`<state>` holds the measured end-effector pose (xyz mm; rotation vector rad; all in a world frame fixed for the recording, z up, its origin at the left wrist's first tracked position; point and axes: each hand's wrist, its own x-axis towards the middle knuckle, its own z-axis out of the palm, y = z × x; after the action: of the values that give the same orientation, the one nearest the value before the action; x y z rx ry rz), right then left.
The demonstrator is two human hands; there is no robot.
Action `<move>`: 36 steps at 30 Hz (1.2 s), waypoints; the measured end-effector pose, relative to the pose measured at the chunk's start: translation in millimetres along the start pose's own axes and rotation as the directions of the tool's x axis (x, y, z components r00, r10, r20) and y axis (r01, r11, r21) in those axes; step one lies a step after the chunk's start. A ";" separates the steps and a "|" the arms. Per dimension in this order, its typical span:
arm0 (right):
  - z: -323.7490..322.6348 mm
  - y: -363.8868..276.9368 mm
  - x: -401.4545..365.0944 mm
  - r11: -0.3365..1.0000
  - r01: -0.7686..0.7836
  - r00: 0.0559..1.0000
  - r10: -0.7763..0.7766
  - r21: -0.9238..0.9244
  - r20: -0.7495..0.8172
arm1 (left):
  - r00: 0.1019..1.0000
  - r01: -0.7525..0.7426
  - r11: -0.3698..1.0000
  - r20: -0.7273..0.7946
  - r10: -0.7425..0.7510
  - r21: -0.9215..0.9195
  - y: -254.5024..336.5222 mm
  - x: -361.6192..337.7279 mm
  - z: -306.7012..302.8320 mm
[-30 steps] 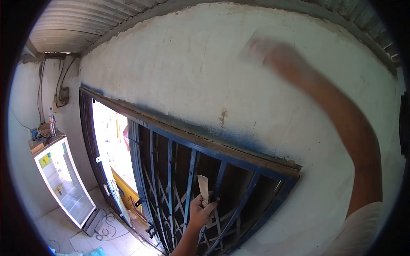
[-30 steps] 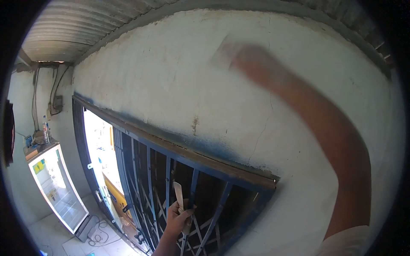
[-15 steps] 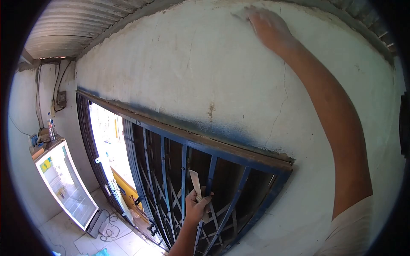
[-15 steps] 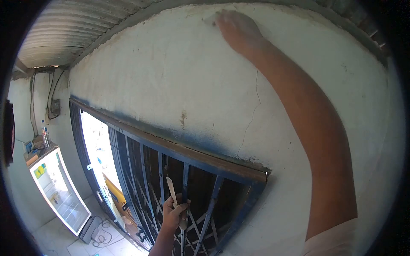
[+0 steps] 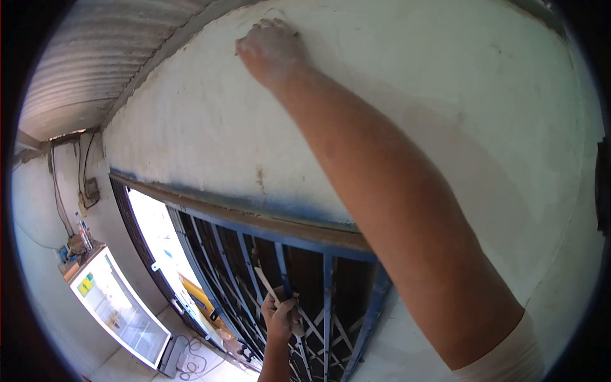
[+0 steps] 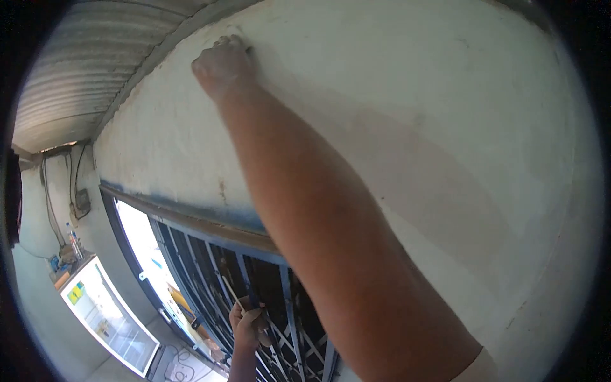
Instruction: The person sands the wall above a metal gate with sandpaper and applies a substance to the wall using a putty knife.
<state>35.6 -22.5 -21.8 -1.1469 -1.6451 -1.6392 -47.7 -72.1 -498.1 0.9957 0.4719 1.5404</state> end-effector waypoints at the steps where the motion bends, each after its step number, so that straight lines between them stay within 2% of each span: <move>1: -7.2 0.2 -3.3 0.999 -0.012 1.000 0.012 0.052 0.007 | 1.000 -0.005 1.000 0.011 0.005 0.003 -1.0 0.2 0.2; 3: -17.0 7.8 -11.0 0.987 -0.055 0.998 0.051 0.148 0.031 | 1.000 -0.026 0.999 -0.011 0.027 0.030 -1.5 -2.8 3.6; 5: -6.3 17.5 -4.5 0.997 0.075 0.997 -0.075 0.024 0.035 | 0.997 -0.068 0.997 -0.031 0.068 0.025 -4.5 -1.3 8.4; 8: -14.7 24.0 -2.5 0.992 0.050 0.992 -0.063 0.118 0.105 | 0.995 -0.073 0.997 -0.072 0.073 -0.004 -3.8 -4.2 15.4; 11: -14.8 27.0 4.9 0.987 0.026 0.995 -0.042 0.159 0.096 | 0.987 -0.121 0.992 -0.112 0.116 -0.039 -11.9 -1.0 17.0; 14: -25.8 33.9 -0.2 0.992 0.027 0.988 -0.045 0.125 0.149 | 0.988 -0.097 0.995 -0.119 0.094 -0.025 -15.1 -4.4 14.5; 17: -11.7 36.1 5.0 0.993 0.048 0.994 -0.058 0.105 0.094 | 0.991 -0.081 0.996 -0.112 0.076 -0.040 -14.7 -3.7 12.5; 20: 5.2 33.6 9.5 0.992 0.078 0.995 -0.085 0.102 0.061 | 0.986 -0.151 0.987 -0.061 0.154 0.054 -33.5 6.0 -11.9; 22: 8.7 36.3 6.3 0.991 0.093 0.994 -0.098 0.094 0.051 | 0.984 -0.144 0.990 -0.109 0.143 0.002 -33.4 5.7 -6.5; 24: 3.0 42.8 3.1 0.987 0.121 0.990 -0.127 0.105 0.059 | 0.983 -0.134 0.991 -0.130 0.130 -0.020 -30.9 4.2 -2.3; 25: -20.6 53.8 -10.6 0.983 0.142 0.986 -0.151 0.118 0.073 | 0.984 -0.125 0.992 -0.128 0.122 -0.017 -29.2 3.5 -1.7; 27: -48.0 71.3 -24.9 0.986 0.136 0.985 -0.145 0.095 0.096 | 0.990 -0.129 0.991 -0.067 0.127 -0.034 -30.7 6.2 -4.8; 30: -59.3 84.1 -33.3 0.997 0.078 0.993 -0.081 0.029 0.086 | 0.978 -0.122 0.992 -0.168 0.126 0.031 -22.0 0.6 8.6; 31: -60.3 90.2 -34.5 0.997 0.073 0.995 -0.074 0.024 0.064 | 0.987 -0.136 0.989 -0.077 0.140 0.054 -30.8 4.2 -9.6; 32: -60.7 96.9 -34.2 0.998 0.066 0.997 -0.066 0.019 0.042 | 0.987 -0.138 0.990 -0.080 0.139 0.023 -25.2 2.9 -1.2; 34: -58.5 109.0 -26.4 0.976 -0.043 0.999 0.036 0.215 0.035 | 0.981 -0.135 0.990 -0.135 0.137 0.025 -22.5 1.0 6.4; 35: -56.4 114.9 -22.6 0.945 -0.094 0.995 0.086 0.314 0.040 | 0.987 -0.131 0.991 -0.088 0.133 0.023 -23.4 3.1 0.6; 36: -53.9 125.1 -23.1 0.972 -0.019 0.999 0.028 0.234 -0.038 | 0.987 -0.136 0.991 -0.086 0.137 0.014 -23.2 3.1 3.4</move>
<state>143.5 -92.6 28.5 -1.0034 -1.7380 -1.4004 -31.0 -64.5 -513.0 0.9871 0.4796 1.7111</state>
